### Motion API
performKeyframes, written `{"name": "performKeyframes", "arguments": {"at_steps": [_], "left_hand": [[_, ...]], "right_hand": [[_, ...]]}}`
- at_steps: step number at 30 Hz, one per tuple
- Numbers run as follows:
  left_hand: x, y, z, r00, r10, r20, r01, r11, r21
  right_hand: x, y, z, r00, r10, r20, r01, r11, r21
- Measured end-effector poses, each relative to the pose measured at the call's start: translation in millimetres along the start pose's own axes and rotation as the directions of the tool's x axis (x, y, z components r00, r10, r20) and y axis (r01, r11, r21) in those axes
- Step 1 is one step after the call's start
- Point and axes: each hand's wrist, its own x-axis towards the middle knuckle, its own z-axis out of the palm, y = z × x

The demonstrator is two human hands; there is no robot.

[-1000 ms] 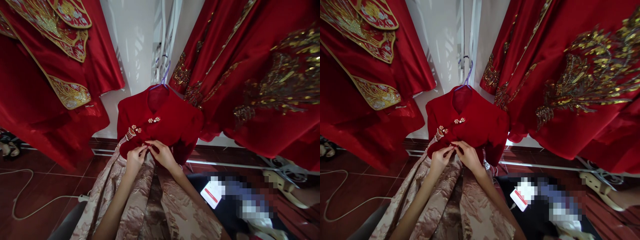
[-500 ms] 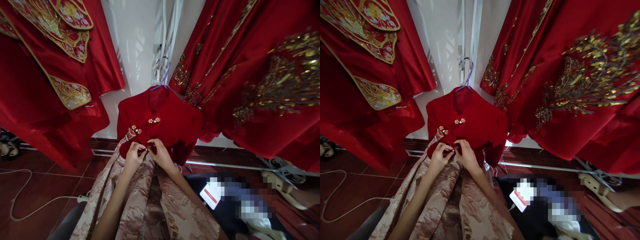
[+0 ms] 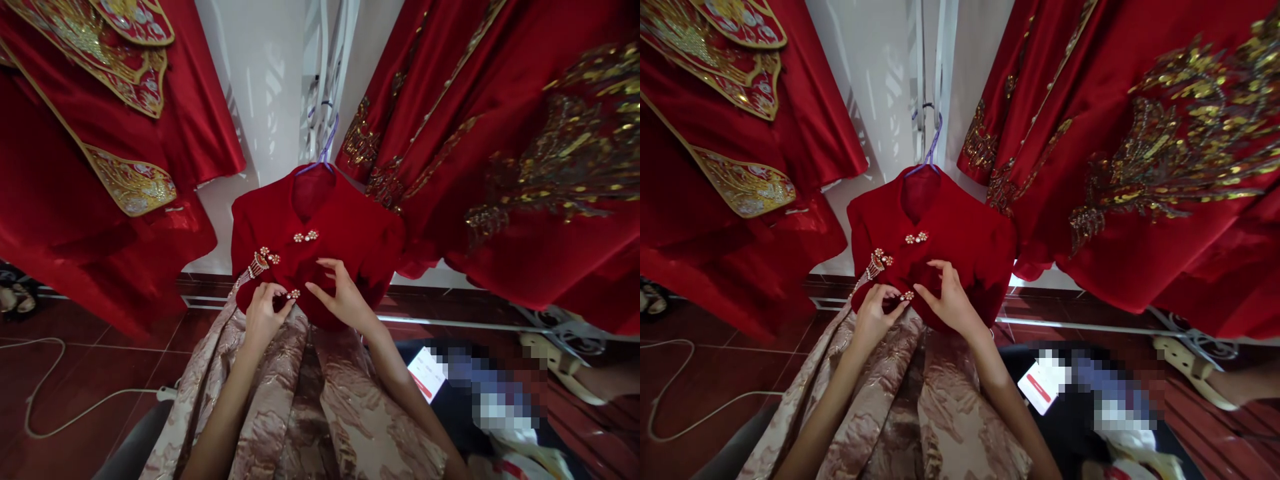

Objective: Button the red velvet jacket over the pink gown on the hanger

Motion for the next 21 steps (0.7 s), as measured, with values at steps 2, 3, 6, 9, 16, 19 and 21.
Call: {"name": "performKeyframes", "arguments": {"at_steps": [2,3,6,9,16,19,21], "left_hand": [[-0.4,-1.8,1.3,1.000,0.000,0.019,0.000,1.000,-0.012],[-0.4,-2.5,1.5,1.000,-0.001,0.025,0.002,1.000,-0.014],[0.1,-4.2,1.9,1.000,-0.005,0.031,0.005,1.000,-0.017],[0.6,-5.5,3.8,1.000,0.003,0.016,-0.002,0.999,-0.049],[0.1,-7.6,9.5,0.997,-0.071,-0.008,0.066,0.963,-0.262],[-0.3,-6.7,9.5,0.991,-0.133,0.011,0.129,0.934,-0.332],[-0.5,-5.6,9.1,0.989,-0.146,0.008,0.139,0.922,-0.360]], "right_hand": [[0.8,5.7,5.7,0.999,0.038,-0.007,-0.038,0.998,0.052],[1.3,9.6,8.2,0.998,0.065,-0.011,-0.064,0.995,0.074],[3.2,21.0,13.8,0.991,0.135,-0.008,-0.132,0.979,0.154],[3.5,28.9,18.7,0.987,0.152,0.056,-0.161,0.952,0.260],[-4.7,34.3,36.3,0.946,0.156,0.285,-0.242,0.922,0.301],[-6.7,32.3,42.1,0.944,0.158,0.290,-0.246,0.922,0.299],[-7.0,30.3,44.2,0.943,0.148,0.298,-0.239,0.923,0.300]]}}
